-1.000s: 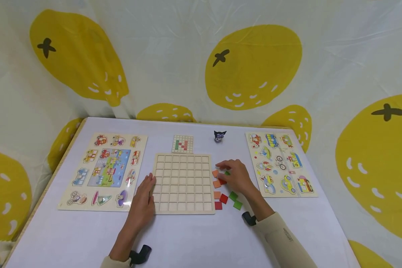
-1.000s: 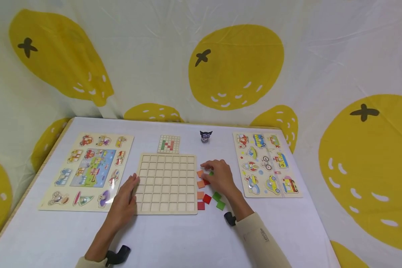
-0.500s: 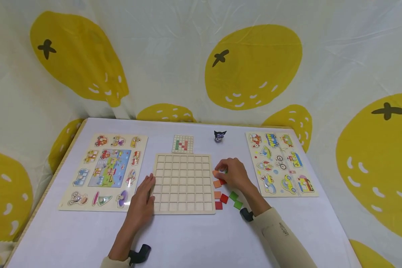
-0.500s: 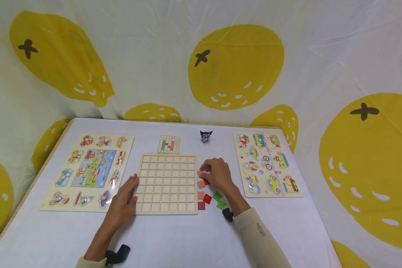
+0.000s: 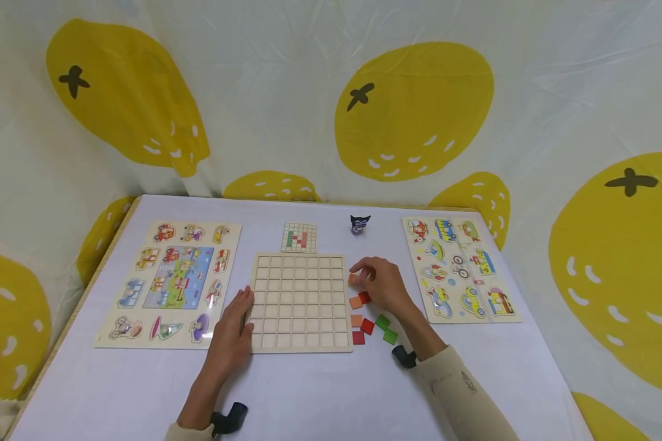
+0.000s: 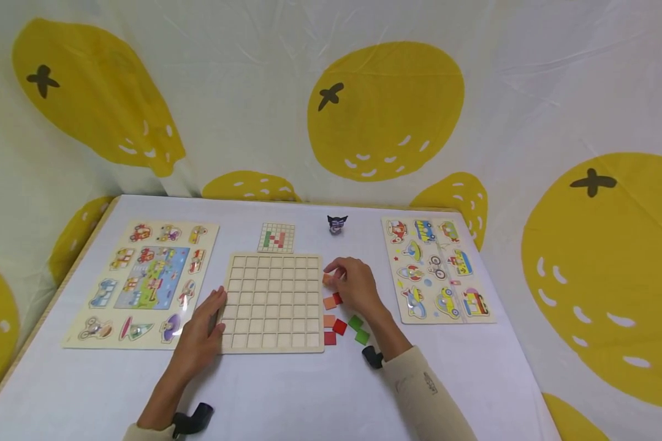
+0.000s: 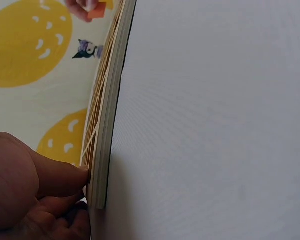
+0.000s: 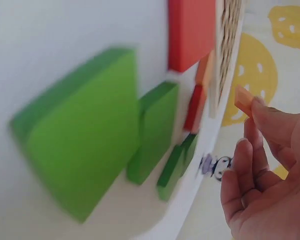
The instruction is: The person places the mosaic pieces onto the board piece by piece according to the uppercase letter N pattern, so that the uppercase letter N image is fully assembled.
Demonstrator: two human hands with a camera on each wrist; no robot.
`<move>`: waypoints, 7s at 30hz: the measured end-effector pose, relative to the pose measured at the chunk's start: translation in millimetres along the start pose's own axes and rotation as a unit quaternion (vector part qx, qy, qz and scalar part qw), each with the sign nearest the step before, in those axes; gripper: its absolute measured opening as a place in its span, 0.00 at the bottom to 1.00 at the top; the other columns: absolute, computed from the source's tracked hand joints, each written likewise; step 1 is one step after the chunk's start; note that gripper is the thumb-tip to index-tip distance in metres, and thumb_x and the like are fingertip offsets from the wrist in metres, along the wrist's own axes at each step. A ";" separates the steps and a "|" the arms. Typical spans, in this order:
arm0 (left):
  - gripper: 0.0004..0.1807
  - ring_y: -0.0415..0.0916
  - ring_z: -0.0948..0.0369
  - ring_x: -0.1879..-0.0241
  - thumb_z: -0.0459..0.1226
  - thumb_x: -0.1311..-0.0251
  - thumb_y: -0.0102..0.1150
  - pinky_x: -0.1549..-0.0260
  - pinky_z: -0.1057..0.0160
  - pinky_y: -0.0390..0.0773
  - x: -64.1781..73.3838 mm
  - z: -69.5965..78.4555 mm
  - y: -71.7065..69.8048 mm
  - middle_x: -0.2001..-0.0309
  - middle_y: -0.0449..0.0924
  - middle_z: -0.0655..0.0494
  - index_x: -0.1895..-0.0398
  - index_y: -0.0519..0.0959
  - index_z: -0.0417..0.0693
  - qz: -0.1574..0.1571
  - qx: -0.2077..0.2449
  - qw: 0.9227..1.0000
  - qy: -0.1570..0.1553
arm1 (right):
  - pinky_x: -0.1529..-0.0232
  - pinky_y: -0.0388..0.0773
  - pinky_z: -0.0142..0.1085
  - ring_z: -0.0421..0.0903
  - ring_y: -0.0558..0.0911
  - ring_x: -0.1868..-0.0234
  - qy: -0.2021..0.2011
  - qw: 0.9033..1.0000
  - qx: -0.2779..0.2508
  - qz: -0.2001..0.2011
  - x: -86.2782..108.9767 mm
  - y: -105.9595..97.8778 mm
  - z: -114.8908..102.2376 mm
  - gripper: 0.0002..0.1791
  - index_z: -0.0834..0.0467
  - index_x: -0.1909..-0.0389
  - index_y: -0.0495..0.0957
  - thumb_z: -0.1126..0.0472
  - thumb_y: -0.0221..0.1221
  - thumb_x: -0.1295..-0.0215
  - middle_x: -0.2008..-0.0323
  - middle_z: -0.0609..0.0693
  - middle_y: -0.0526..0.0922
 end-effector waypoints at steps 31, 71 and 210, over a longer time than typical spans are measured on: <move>0.38 0.48 0.44 0.14 0.20 0.32 0.54 0.18 0.37 0.52 2.5 4.3 -2.5 0.15 0.56 0.47 0.18 0.61 0.38 0.009 0.006 1.000 0.009 | 0.66 0.79 0.35 0.40 0.83 0.69 -0.035 0.998 -0.038 -0.047 7.5 51.8 -44.8 0.04 0.50 0.63 0.88 0.60 0.73 0.36 0.73 0.41 0.87; 0.38 0.50 0.45 0.14 0.20 0.32 0.54 0.19 0.38 0.52 2.7 1.7 -1.3 0.15 0.56 0.47 0.18 0.62 0.39 0.017 0.001 1.000 0.026 | 0.65 0.74 0.36 0.43 0.79 0.67 -0.018 1.000 0.013 -0.010 -12.5 64.6 -53.6 0.03 0.50 0.66 0.87 0.58 0.73 0.35 0.75 0.43 0.83; 0.38 0.46 0.47 0.13 0.23 0.28 0.52 0.15 0.65 0.40 4.3 -2.2 1.7 0.13 0.52 0.50 0.16 0.58 0.42 -0.001 0.005 1.000 0.006 | 0.64 0.75 0.36 0.46 0.77 0.64 0.013 0.997 -0.003 -0.070 39.1 18.4 -16.7 0.08 0.49 0.62 0.89 0.60 0.76 0.40 0.70 0.41 0.85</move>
Point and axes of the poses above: each hand's wrist, its own x-axis away from the middle knuckle, its own y-axis out of the palm, z = x × y, the point moved 6 cm from there along -x, towards the middle knuckle
